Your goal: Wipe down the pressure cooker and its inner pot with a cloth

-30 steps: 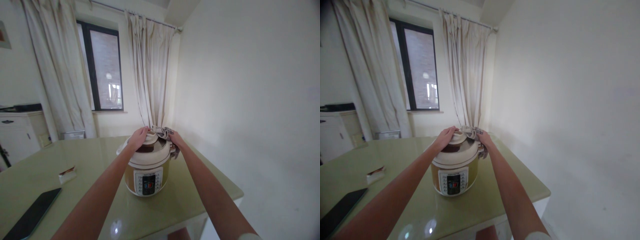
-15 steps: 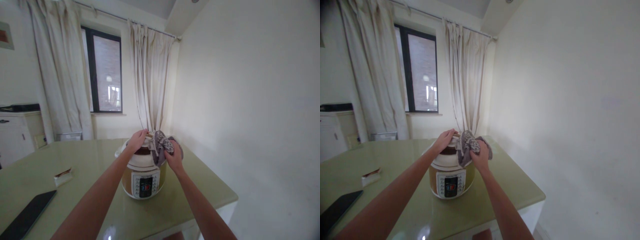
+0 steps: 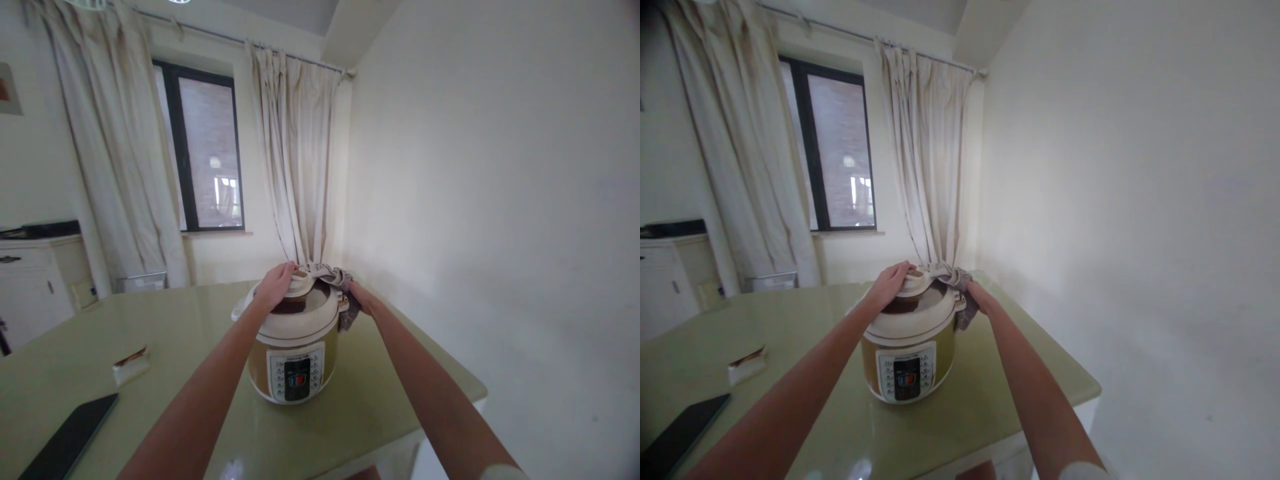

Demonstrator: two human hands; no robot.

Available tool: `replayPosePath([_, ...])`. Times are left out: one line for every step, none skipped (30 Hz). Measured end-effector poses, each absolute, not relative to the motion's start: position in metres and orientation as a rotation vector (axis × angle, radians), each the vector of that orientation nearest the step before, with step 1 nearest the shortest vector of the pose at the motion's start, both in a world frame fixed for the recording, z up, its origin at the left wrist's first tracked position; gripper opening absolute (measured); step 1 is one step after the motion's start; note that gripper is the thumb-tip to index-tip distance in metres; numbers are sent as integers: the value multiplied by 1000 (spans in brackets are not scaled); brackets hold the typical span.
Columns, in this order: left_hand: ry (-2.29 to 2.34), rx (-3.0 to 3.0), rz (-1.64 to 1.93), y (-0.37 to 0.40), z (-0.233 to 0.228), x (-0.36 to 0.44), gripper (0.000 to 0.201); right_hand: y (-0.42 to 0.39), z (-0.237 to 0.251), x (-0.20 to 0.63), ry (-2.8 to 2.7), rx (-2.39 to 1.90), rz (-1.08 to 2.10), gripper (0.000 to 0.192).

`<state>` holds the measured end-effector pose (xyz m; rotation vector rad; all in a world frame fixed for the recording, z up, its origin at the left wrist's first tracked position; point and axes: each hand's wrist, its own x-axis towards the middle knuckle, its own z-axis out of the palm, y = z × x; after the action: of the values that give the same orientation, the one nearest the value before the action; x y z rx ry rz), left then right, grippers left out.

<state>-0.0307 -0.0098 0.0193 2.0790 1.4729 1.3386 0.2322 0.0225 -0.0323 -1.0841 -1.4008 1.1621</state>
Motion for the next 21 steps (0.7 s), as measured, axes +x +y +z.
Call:
replayPosePath([1475,2075,1343,-10,19,-31,60,18,-43,233,-1367,-1056,1160,42])
replayPosePath([1473,2071,1348,-9,19,-31,61,13,-54,233,-1339,-1021,1122,47])
replayPosePath([1467,2068,1352,-9,18,-30,61,6,-64,232,-1302,-980,1043,50])
replayPosePath([1459,2068,1354,-9,18,-30,62,0,-74,231,-1264,-949,942,52])
replayPosePath([1452,2069,1356,-9,18,-30,63,-7,-82,229,-1227,-935,825,54])
replayPosePath([1450,2069,1360,-9,17,-30,63,-15,-89,226,-1196,-934,696,56])
replayPosePath([1450,2066,1362,-9,17,-30,63,-23,-92,221,-1189,-944,561,57])
replayPosePath([1450,2057,1368,-9,17,-30,63,-33,-93,216,-1216,-961,429,58])
replayPosePath([1446,2041,1371,-9,18,-31,63,-43,-90,208,-1278,-974,296,57])
replayPosePath([1429,2020,1381,-9,18,-31,63,-55,-84,198,-1377,-983,165,56])
replayPosePath([1393,1997,1391,-10,19,-32,64,-67,-75,187,-1507,-994,50,54])
replayPosePath([1338,1971,1403,-10,20,-34,64,-78,-64,175,-1650,-1015,-42,53])
replayPosePath([1272,1930,1425,-10,21,-36,65,-88,-51,162,-1806,-1048,-118,54])
replayPosePath([1214,1862,1460,-11,23,-39,67,-96,-37,150,-1943,-1079,-183,55])
replayPosePath([1174,1766,1508,-13,25,-43,70,-101,-24,138,-2048,-1108,-232,55])
replayPosePath([1161,1656,1562,-16,27,-47,72,-102,-12,128,-2106,-1136,-270,54])
replayPosePath([1178,1556,1619,-20,30,-53,74,-101,-2,120,-2142,-1160,-293,53])
replayPosePath([1215,1498,1684,-27,34,-58,74,-98,6,112,-2161,-1183,-303,52])
replayPosePath([1259,1503,1751,-36,38,-63,72,-93,11,105,-2165,-1208,-304,51])
replayPosePath([1294,1574,1812,-46,42,-67,69,-87,15,99,-2161,-1235,-297,50])
replayPosePath([1313,1699,1856,-58,45,-70,65,-82,19,93,-2154,-1264,-286,50])
